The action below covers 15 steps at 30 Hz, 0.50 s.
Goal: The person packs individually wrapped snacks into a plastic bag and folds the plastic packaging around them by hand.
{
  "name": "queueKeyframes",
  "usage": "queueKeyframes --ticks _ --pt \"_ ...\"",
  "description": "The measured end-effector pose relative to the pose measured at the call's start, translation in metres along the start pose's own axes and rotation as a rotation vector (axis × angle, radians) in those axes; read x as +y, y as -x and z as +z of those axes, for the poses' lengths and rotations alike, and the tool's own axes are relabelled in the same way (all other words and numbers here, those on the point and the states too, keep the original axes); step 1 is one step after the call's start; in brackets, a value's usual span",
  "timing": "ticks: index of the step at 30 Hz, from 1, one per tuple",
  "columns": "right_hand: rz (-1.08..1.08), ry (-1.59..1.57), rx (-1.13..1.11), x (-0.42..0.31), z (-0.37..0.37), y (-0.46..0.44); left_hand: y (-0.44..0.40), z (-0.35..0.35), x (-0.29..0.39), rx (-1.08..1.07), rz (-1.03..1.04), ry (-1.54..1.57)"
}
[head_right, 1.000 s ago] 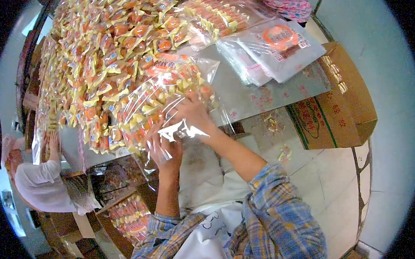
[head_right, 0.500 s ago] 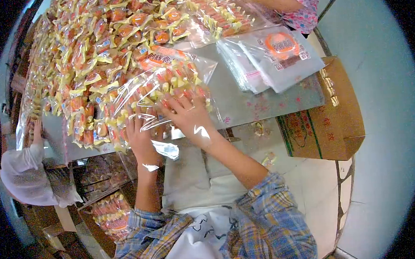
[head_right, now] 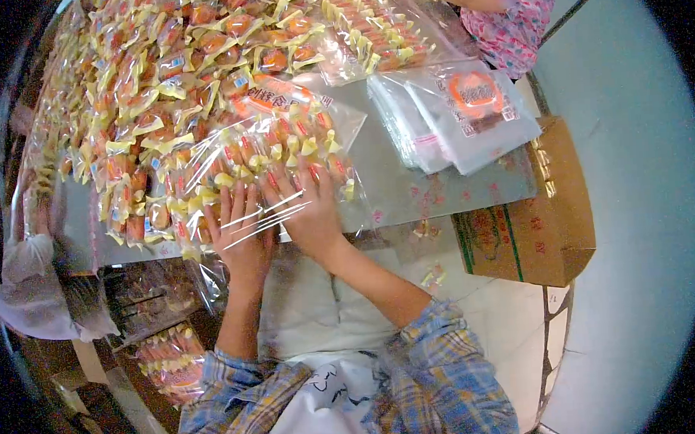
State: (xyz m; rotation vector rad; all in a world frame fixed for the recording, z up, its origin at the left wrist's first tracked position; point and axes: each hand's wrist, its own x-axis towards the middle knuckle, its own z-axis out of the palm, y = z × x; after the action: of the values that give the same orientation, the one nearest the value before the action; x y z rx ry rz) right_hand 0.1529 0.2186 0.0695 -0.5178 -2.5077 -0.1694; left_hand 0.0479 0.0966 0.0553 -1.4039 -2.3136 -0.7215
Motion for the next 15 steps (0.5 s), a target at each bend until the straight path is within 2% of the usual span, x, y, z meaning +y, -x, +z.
queueKeyframes --ticks 4,10,15 --pt "-0.027 -0.003 -0.003 0.009 0.004 -0.005 -0.002 0.01 0.004 0.062 0.009 -0.028" --pt "-0.04 -0.048 -0.024 0.015 0.0 -0.007 -0.002 0.006 0.005 0.038 -0.017 0.014" --pt "-0.072 0.014 -0.136 0.027 -0.011 0.0 -0.002 -0.005 0.003 0.031 0.002 -0.037"
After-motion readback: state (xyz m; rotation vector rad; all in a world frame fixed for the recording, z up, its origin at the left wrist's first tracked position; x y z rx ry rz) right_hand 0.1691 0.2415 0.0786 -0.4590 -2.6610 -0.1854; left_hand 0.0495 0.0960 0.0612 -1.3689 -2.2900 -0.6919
